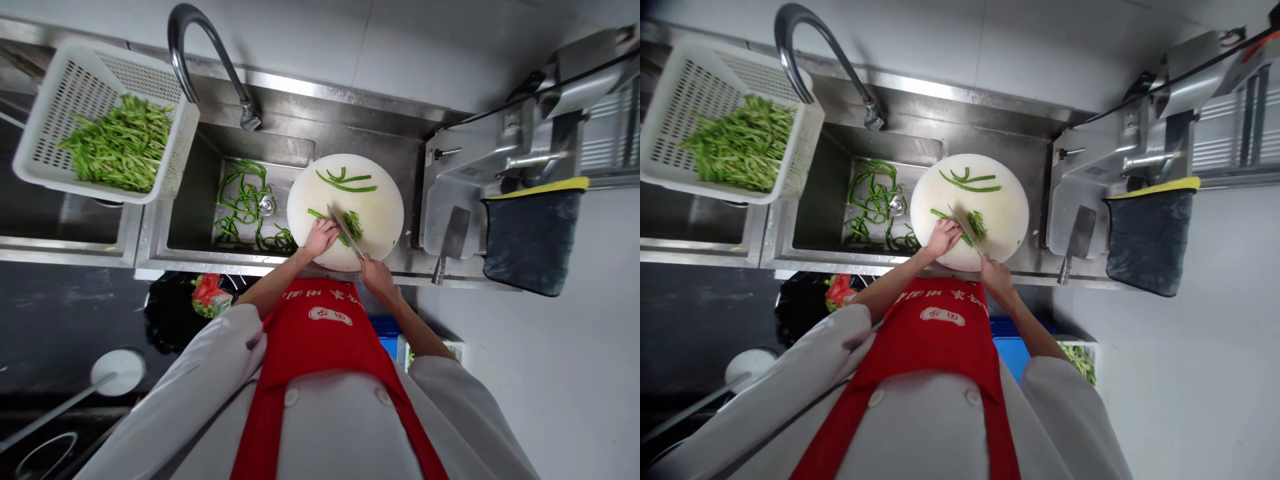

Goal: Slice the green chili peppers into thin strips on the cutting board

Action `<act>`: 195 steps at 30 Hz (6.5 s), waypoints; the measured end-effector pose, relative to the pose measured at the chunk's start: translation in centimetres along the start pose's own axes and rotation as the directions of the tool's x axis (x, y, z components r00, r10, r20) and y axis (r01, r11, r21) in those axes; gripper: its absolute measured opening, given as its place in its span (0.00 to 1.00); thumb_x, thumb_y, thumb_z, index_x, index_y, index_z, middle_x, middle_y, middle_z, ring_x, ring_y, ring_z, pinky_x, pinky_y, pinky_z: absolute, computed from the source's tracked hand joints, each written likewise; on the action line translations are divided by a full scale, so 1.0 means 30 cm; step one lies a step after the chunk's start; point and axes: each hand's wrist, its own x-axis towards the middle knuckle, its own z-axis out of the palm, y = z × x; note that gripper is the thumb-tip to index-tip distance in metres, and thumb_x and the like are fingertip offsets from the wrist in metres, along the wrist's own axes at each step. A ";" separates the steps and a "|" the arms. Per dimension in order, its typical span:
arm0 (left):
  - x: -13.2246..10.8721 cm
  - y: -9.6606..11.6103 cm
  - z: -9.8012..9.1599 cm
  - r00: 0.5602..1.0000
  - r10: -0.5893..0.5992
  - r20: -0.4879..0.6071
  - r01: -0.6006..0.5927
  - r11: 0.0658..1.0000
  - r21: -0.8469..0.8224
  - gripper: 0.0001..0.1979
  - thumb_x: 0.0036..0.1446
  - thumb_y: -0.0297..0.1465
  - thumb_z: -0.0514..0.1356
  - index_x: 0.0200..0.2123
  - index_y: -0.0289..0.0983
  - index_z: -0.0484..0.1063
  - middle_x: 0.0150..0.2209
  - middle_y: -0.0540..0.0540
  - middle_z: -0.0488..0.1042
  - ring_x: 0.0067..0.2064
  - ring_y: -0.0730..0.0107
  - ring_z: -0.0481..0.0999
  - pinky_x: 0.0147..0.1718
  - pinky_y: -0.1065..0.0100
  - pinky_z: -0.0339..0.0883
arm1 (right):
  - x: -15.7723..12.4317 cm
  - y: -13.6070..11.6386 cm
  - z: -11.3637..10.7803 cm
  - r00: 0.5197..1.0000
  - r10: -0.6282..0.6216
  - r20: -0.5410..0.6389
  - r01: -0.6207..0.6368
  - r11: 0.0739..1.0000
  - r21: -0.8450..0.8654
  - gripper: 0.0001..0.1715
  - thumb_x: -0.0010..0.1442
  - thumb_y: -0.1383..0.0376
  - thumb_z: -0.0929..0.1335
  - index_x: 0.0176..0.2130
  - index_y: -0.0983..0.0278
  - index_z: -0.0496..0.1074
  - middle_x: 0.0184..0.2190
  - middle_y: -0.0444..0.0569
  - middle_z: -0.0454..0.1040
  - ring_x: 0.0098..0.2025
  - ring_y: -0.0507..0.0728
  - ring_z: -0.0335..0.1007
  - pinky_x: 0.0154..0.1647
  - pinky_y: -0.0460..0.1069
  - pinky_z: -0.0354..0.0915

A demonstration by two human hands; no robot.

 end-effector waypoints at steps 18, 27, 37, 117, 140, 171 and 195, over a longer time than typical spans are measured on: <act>-0.003 -0.018 0.023 0.998 0.027 -0.057 -0.026 1.000 0.006 0.16 0.71 0.35 0.48 0.46 0.39 0.75 0.43 0.41 0.74 0.47 0.58 0.68 0.50 0.54 0.64 | 0.089 -0.047 -0.048 1.000 -0.025 -0.007 0.024 0.999 -0.020 0.21 0.75 0.62 0.54 0.53 0.69 0.68 0.41 0.60 0.79 0.43 0.62 0.77 0.44 0.50 0.64; -0.005 -0.021 0.031 0.997 0.034 -0.072 -0.032 0.999 0.024 0.16 0.71 0.34 0.48 0.44 0.38 0.75 0.43 0.41 0.74 0.46 0.58 0.69 0.49 0.54 0.64 | 0.102 -0.061 -0.058 1.000 -0.025 0.000 0.025 0.999 0.041 0.23 0.74 0.62 0.54 0.54 0.70 0.69 0.44 0.63 0.79 0.46 0.63 0.76 0.47 0.51 0.65; -0.002 -0.014 0.030 0.997 0.005 -0.078 -0.006 1.000 -0.016 0.17 0.71 0.34 0.47 0.43 0.38 0.75 0.43 0.40 0.74 0.46 0.57 0.69 0.50 0.52 0.65 | 0.128 -0.082 -0.051 0.998 -0.054 -0.020 0.056 0.995 0.079 0.21 0.74 0.63 0.55 0.55 0.70 0.68 0.44 0.62 0.79 0.47 0.63 0.76 0.48 0.50 0.65; -0.007 -0.212 -0.110 0.978 -0.088 -0.192 0.082 0.996 -0.037 0.15 0.70 0.33 0.47 0.44 0.37 0.73 0.46 0.39 0.72 0.51 0.57 0.67 0.53 0.53 0.67 | 0.175 -0.156 -0.067 0.993 -0.114 -0.017 0.115 0.981 0.159 0.22 0.74 0.62 0.56 0.53 0.71 0.70 0.45 0.67 0.76 0.52 0.68 0.74 0.53 0.55 0.64; -0.024 -0.271 -0.101 0.950 -0.110 -0.294 0.084 0.992 -0.098 0.13 0.70 0.34 0.49 0.44 0.40 0.73 0.44 0.41 0.72 0.50 0.59 0.70 0.53 0.56 0.69 | 0.169 -0.161 -0.081 0.990 -0.134 0.048 0.128 0.986 0.109 0.26 0.73 0.63 0.53 0.55 0.77 0.68 0.45 0.69 0.75 0.52 0.69 0.72 0.53 0.57 0.62; -0.020 -0.338 -0.124 0.951 -0.072 -0.301 0.056 0.997 -0.060 0.13 0.71 0.34 0.49 0.45 0.38 0.73 0.46 0.40 0.73 0.51 0.62 0.71 0.54 0.58 0.69 | 0.217 -0.161 -0.088 0.987 -0.159 0.000 0.158 0.979 0.127 0.24 0.73 0.62 0.56 0.51 0.75 0.72 0.44 0.67 0.77 0.48 0.65 0.75 0.49 0.52 0.63; 0.274 -0.264 -0.292 0.851 -0.198 -0.486 0.114 0.974 -0.197 0.13 0.69 0.37 0.52 0.39 0.35 0.71 0.41 0.43 0.74 0.45 0.65 0.73 0.49 0.59 0.70 | 0.119 -0.053 -0.111 0.990 -0.136 -0.028 0.139 0.971 0.193 0.21 0.73 0.58 0.58 0.48 0.69 0.73 0.43 0.60 0.78 0.46 0.61 0.74 0.45 0.48 0.61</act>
